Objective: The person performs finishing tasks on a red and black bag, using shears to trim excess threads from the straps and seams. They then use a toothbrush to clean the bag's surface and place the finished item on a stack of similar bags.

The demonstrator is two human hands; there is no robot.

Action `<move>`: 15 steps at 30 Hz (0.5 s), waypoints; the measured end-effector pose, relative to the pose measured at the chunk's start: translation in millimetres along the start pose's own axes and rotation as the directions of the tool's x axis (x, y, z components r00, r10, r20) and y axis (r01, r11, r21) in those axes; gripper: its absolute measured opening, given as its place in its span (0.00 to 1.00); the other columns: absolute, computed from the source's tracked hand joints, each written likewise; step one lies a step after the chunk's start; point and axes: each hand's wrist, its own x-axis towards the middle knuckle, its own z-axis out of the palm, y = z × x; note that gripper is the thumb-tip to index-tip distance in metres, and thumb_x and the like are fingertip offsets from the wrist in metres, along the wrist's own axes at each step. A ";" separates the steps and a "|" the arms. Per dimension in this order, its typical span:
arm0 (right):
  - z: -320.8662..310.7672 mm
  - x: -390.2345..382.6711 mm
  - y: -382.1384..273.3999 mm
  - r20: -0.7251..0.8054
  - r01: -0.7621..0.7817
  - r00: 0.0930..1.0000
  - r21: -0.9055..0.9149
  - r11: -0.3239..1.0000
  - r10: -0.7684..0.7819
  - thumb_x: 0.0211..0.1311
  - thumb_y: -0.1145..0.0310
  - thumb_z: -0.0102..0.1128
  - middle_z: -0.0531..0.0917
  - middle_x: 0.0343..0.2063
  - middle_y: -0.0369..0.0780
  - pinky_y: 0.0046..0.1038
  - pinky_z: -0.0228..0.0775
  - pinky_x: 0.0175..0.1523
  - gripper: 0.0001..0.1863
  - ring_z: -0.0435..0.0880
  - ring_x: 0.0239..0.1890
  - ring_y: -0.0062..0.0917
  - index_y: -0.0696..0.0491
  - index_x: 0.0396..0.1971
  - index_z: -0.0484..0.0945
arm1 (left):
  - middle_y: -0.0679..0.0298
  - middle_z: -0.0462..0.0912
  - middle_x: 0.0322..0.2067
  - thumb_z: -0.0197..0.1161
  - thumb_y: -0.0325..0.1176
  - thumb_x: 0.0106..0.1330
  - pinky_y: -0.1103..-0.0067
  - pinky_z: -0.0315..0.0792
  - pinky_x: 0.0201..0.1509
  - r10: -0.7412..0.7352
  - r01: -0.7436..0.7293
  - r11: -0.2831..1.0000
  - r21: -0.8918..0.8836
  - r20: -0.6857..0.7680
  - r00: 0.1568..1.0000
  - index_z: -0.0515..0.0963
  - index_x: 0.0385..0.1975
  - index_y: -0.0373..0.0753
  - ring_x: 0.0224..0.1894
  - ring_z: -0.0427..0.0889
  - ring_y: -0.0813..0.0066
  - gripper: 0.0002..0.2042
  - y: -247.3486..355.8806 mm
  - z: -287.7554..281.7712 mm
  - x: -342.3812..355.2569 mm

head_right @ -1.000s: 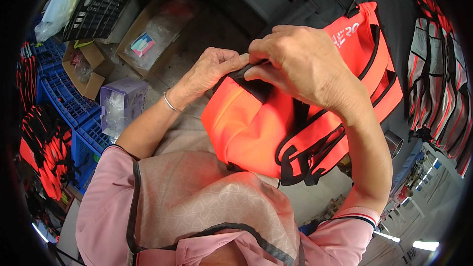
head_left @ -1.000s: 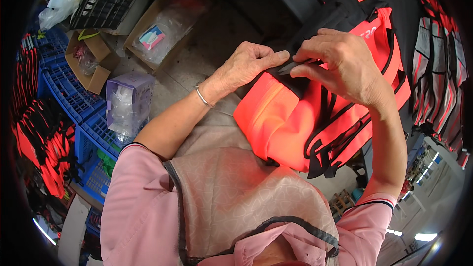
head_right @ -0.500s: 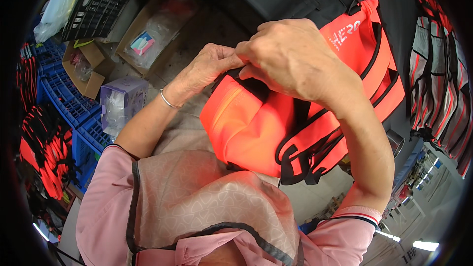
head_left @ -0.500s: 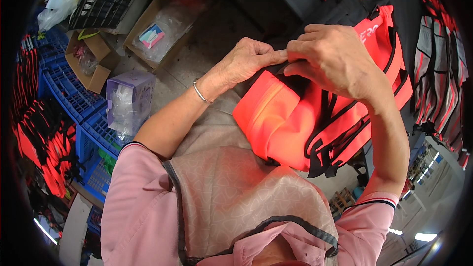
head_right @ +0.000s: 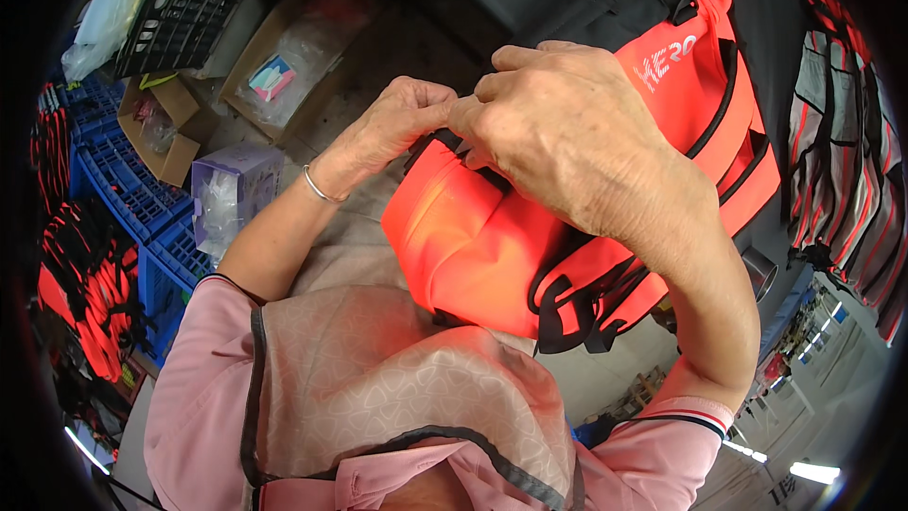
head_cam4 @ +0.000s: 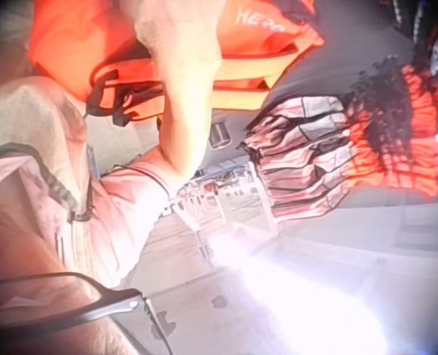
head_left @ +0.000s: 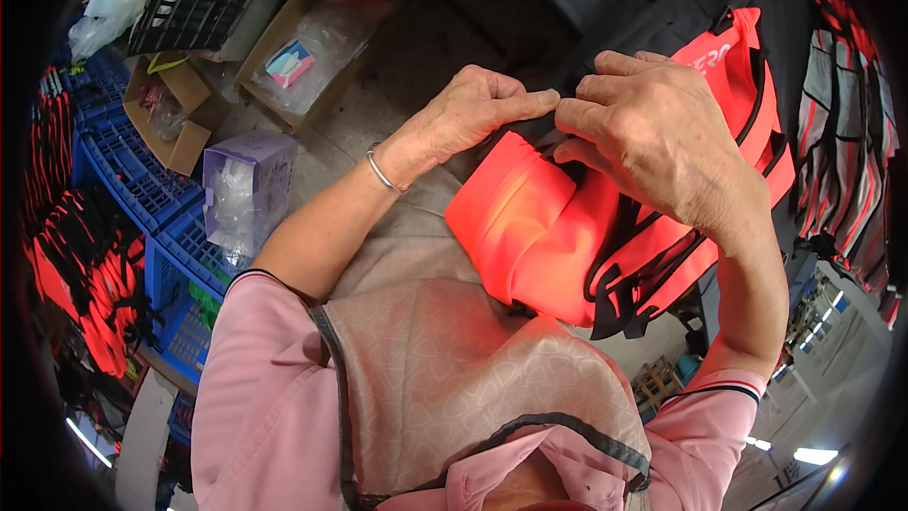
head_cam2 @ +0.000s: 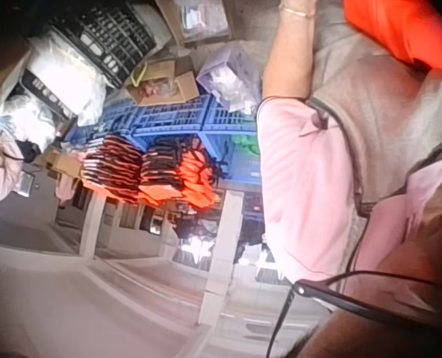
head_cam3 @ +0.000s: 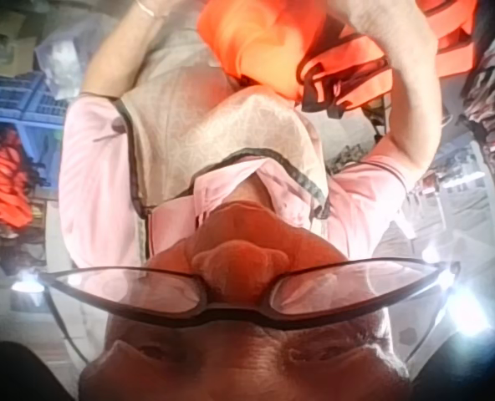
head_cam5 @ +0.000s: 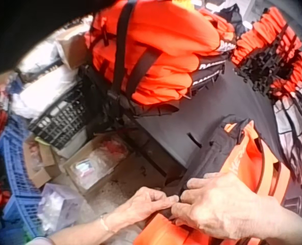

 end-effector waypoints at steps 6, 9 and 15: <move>-0.2 1.3 1.8 0.015 0.021 1.000 -0.005 1.000 -0.021 0.45 0.61 0.73 0.75 0.19 0.36 0.32 0.70 0.35 0.14 0.76 0.30 0.30 0.54 0.24 0.78 | 0.77 0.60 0.11 0.70 0.55 0.60 0.80 0.48 0.19 0.017 -0.017 1.000 0.005 0.002 1.000 0.67 0.07 0.44 0.17 0.55 0.87 0.28 -2.7 -1.4 0.9; -0.5 0.6 1.9 0.020 0.015 1.000 -0.010 1.000 -0.015 0.45 0.61 0.73 0.75 0.19 0.36 0.32 0.70 0.35 0.14 0.76 0.30 0.30 0.54 0.24 0.78 | 0.77 0.60 0.11 0.70 0.55 0.60 0.80 0.48 0.19 0.014 -0.014 1.000 0.000 0.000 1.000 0.67 0.08 0.44 0.17 0.55 0.87 0.28 0.0 -0.2 -0.1; -0.6 1.4 2.1 0.028 0.015 0.999 -0.015 1.000 -0.014 0.46 0.61 0.72 0.75 0.19 0.35 0.32 0.70 0.34 0.13 0.76 0.30 0.29 0.53 0.24 0.78 | 0.77 0.61 0.11 0.70 0.54 0.60 0.80 0.49 0.19 0.018 -0.018 1.000 -0.011 -0.001 1.000 0.69 0.08 0.43 0.17 0.56 0.88 0.27 -1.3 0.1 0.0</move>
